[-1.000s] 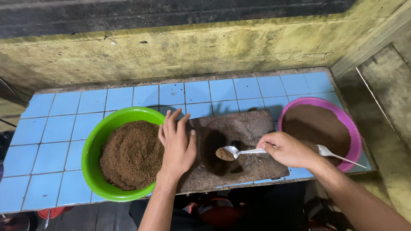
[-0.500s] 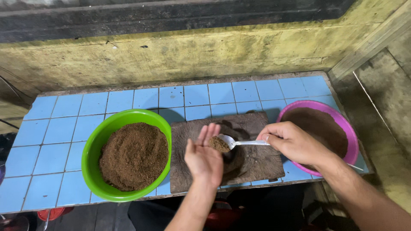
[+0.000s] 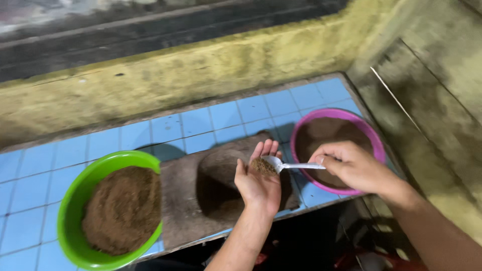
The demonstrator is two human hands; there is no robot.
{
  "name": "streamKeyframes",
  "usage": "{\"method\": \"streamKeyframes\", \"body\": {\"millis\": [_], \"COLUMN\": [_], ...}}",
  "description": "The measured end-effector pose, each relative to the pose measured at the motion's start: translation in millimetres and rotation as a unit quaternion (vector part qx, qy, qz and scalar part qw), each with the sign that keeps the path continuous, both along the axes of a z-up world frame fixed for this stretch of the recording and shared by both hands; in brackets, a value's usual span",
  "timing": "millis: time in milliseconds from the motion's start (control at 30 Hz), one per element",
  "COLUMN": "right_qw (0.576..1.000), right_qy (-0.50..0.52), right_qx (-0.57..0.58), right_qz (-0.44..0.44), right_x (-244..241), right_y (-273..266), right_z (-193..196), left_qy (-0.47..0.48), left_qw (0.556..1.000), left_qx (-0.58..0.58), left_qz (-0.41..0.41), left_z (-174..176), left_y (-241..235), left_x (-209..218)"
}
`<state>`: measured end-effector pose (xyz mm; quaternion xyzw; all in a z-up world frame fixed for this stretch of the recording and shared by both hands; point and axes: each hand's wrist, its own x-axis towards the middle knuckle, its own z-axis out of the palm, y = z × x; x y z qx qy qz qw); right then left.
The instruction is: The person scoops brown powder from a green bowl into a stone mortar, grinds it with a pestle, and transfers the ground powder into a pink bowl. The person repeats this cycle several times and then stirs the powder in the pink bowl with a plastic fork.
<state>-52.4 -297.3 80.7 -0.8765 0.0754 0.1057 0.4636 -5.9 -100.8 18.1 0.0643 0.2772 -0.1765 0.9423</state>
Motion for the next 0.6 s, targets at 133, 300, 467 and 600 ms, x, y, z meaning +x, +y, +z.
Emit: {"method": "streamKeyframes", "body": {"millis": [133,300,467,600], "right_qw": [0.999,0.989,0.972,0.966], "right_qy": [-0.004,-0.01,0.038,0.0], "right_qx": [-0.041,0.047,0.017,0.064], "right_qz": [-0.026,-0.14,-0.231,-0.251], "right_x": [-29,-61,-67,-61], "right_y": [-57,-108,-140,-175], "right_z": [-24,-32,-42,-86], "left_qy": [0.011,0.022,0.042,-0.008], "left_qw": [0.999,0.996,0.986,0.975], "left_qx": [0.012,0.022,0.108,0.154], "left_qz": [-0.042,-0.085,-0.116,-0.157], "left_z": [-5,-28,-54,-98], "left_y": [-54,-116,-161,-182], "left_x": [-10,-25,-30,-28]}}
